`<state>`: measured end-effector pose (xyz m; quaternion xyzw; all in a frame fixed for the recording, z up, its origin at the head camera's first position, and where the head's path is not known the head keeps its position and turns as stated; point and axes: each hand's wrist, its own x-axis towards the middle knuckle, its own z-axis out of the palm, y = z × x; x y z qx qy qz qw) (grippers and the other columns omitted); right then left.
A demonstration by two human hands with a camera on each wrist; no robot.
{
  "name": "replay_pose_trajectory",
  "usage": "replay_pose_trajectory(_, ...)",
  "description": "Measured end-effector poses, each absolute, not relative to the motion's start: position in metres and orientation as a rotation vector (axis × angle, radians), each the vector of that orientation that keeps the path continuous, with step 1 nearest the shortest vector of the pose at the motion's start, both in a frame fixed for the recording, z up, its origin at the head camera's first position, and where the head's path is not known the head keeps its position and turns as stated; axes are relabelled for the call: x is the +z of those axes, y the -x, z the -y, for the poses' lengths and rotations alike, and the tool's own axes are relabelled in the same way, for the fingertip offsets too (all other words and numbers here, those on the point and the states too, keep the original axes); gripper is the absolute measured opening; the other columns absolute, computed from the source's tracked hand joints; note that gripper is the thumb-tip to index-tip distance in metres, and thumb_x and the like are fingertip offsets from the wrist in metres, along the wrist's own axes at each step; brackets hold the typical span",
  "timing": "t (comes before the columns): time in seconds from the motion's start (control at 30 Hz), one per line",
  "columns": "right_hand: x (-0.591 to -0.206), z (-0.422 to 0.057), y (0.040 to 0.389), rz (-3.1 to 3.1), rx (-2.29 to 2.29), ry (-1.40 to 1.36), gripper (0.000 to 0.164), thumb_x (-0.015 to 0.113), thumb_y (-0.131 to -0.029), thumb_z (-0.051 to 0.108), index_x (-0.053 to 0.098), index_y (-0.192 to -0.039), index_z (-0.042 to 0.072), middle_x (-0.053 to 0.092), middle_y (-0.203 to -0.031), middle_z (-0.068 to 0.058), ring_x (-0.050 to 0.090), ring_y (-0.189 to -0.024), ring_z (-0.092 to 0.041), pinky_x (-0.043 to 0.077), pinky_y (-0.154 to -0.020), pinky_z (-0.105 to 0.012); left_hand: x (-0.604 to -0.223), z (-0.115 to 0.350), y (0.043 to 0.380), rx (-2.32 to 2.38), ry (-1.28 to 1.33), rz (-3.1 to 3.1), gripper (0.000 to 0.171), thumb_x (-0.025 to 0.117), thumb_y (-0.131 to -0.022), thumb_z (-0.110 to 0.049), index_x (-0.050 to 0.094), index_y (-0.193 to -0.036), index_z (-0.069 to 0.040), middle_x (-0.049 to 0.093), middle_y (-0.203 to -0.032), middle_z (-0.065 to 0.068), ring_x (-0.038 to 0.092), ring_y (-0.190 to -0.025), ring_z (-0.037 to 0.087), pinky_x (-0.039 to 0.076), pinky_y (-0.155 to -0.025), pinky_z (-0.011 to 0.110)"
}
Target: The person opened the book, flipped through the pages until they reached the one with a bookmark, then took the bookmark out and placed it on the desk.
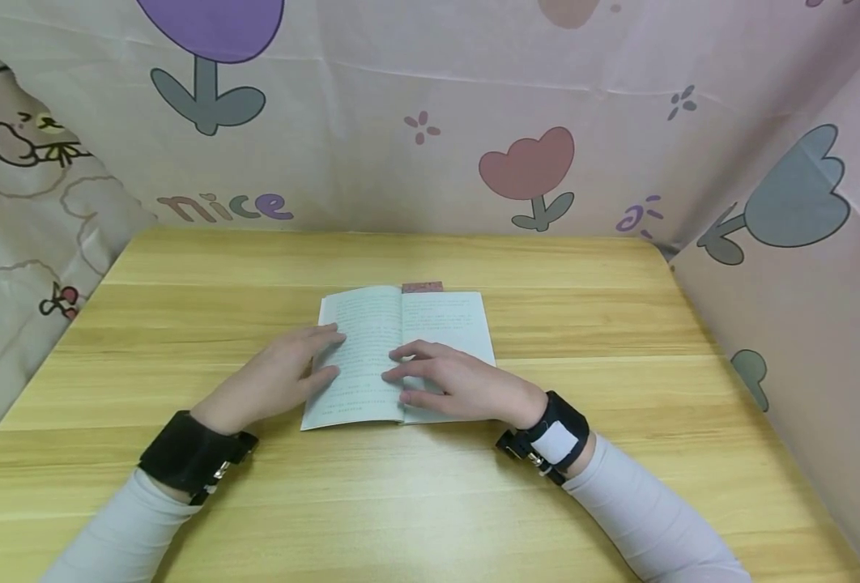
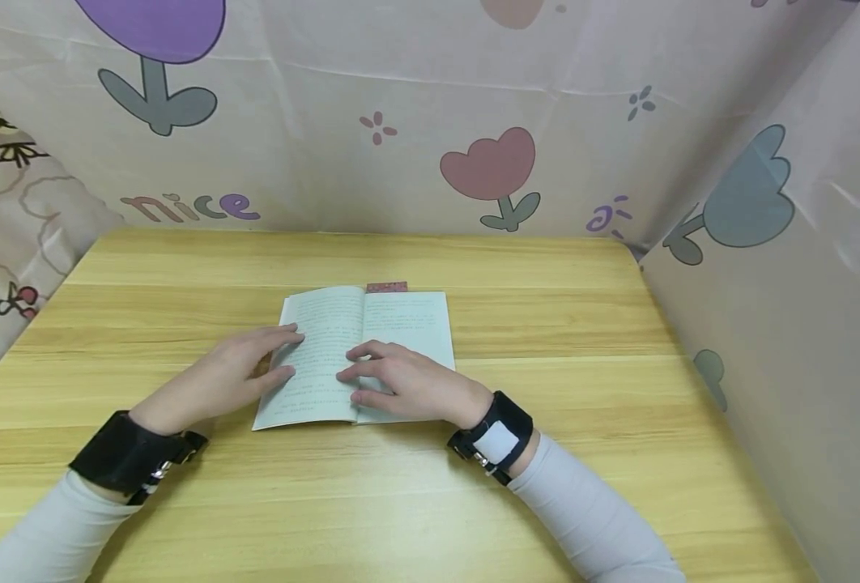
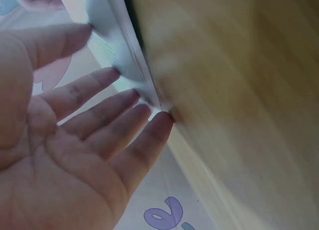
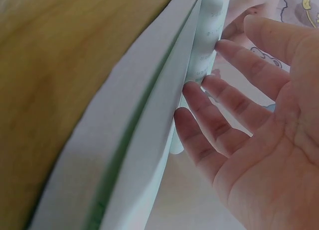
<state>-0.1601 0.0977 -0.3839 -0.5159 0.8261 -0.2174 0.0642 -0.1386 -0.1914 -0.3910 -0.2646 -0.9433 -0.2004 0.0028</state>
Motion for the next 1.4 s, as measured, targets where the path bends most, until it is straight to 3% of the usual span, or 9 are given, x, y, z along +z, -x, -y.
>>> replay_pose_trajectory(0.13,-0.383,-0.098,0.16,-2.494,-0.672,1.532,0.038,0.052,-0.099,0.037,0.063,-0.129,0.016,0.048,-0.137,-0.005,0.043,-0.124,-0.014,0.033,-0.102,-0.026,-0.391,0.192,0.138,-0.673,0.854,2.978,0.058,0.063,-0.093,-0.03,0.048,-0.141,-0.001,0.045,-0.141,0.018,0.041,-0.129,0.034,0.034,-0.102,0.05)
replay_pose_trajectory(0.4,-0.373,-0.109,0.166,-2.554,-0.715,1.432,0.037,0.051,-0.1,0.036,0.062,-0.128,0.015,0.049,-0.134,-0.003,0.043,-0.122,-0.009,0.036,-0.1,-0.025,-0.392,0.192,0.138,-0.615,0.839,3.011,0.059,0.064,-0.092,-0.037,0.05,-0.142,-0.01,0.041,-0.144,0.017,0.039,-0.129,0.036,0.036,-0.1,0.053)
replay_pose_trajectory(0.63,-0.365,-0.124,0.18,-2.682,-0.716,1.312,0.038,0.057,-0.097,0.036,0.063,-0.126,0.013,0.051,-0.13,0.002,0.044,-0.121,-0.007,0.038,-0.098,-0.025,-0.39,0.191,0.137,-0.615,0.845,3.005,0.057,0.063,-0.093,-0.035,0.05,-0.141,-0.007,0.04,-0.144,0.019,0.039,-0.129,0.037,0.035,-0.101,0.052)
replay_pose_trajectory(1.4,-0.373,-0.158,0.211,-2.896,-0.439,0.791,0.064,0.066,-0.089,0.042,0.05,-0.14,0.005,0.042,-0.143,-0.016,0.04,-0.127,-0.029,0.036,-0.102,-0.044,-0.391,0.189,0.136,-0.586,0.838,3.007,0.058,0.064,-0.093,-0.034,0.05,-0.142,-0.007,0.04,-0.144,0.02,0.039,-0.128,0.038,0.035,-0.1,0.053)
